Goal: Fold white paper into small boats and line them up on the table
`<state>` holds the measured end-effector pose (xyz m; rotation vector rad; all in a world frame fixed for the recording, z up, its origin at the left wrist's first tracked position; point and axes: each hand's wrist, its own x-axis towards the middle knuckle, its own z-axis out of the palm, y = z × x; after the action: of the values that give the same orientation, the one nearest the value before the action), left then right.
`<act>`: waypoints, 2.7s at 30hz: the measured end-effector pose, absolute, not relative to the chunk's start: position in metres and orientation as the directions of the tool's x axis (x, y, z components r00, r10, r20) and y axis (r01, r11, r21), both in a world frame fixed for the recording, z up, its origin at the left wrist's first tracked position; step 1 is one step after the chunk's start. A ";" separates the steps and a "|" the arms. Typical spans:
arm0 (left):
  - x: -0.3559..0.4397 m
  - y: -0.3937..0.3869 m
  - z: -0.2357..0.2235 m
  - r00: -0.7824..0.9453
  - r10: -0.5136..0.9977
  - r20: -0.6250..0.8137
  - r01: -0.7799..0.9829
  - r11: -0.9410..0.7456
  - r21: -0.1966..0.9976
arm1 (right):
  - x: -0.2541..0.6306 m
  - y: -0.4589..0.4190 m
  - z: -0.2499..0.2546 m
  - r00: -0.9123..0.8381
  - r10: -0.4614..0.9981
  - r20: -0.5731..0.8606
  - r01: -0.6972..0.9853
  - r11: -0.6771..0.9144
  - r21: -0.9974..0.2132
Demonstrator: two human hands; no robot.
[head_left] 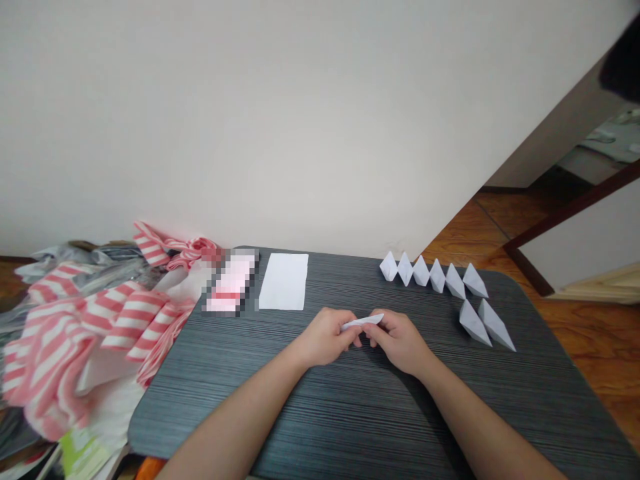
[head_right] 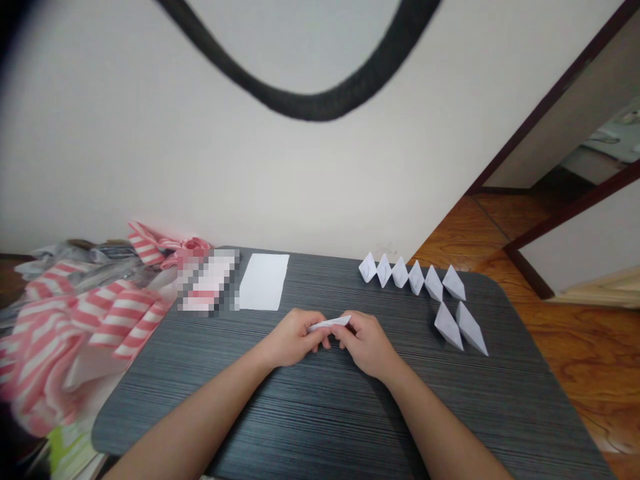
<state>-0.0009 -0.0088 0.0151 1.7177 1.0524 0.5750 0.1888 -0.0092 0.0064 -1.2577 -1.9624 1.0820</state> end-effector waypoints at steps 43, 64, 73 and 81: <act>-0.004 -0.007 0.013 0.515 0.836 -0.189 0.302 0.030 0.953 | 0.200 -0.005 0.007 -0.338 0.940 0.038 0.388 0.177 -0.904; -0.001 -0.007 0.015 0.482 0.855 -0.190 0.194 0.107 0.975 | 0.202 -0.004 -0.002 -0.321 0.947 -0.013 0.357 0.108 -0.928; 0.000 -0.008 0.015 0.498 0.850 -0.170 0.224 0.063 0.973 | 0.195 -0.007 0.007 -0.415 0.908 0.055 0.445 0.256 -0.858; -0.001 -0.007 0.015 0.479 0.863 -0.164 0.192 0.080 0.978 | 0.193 -0.008 0.005 -0.414 0.910 0.035 0.429 0.229 -0.874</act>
<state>-0.0006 -0.0072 0.0153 1.4330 0.9899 0.6507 0.1928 -0.0079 0.0055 -1.2262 -1.9486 1.1175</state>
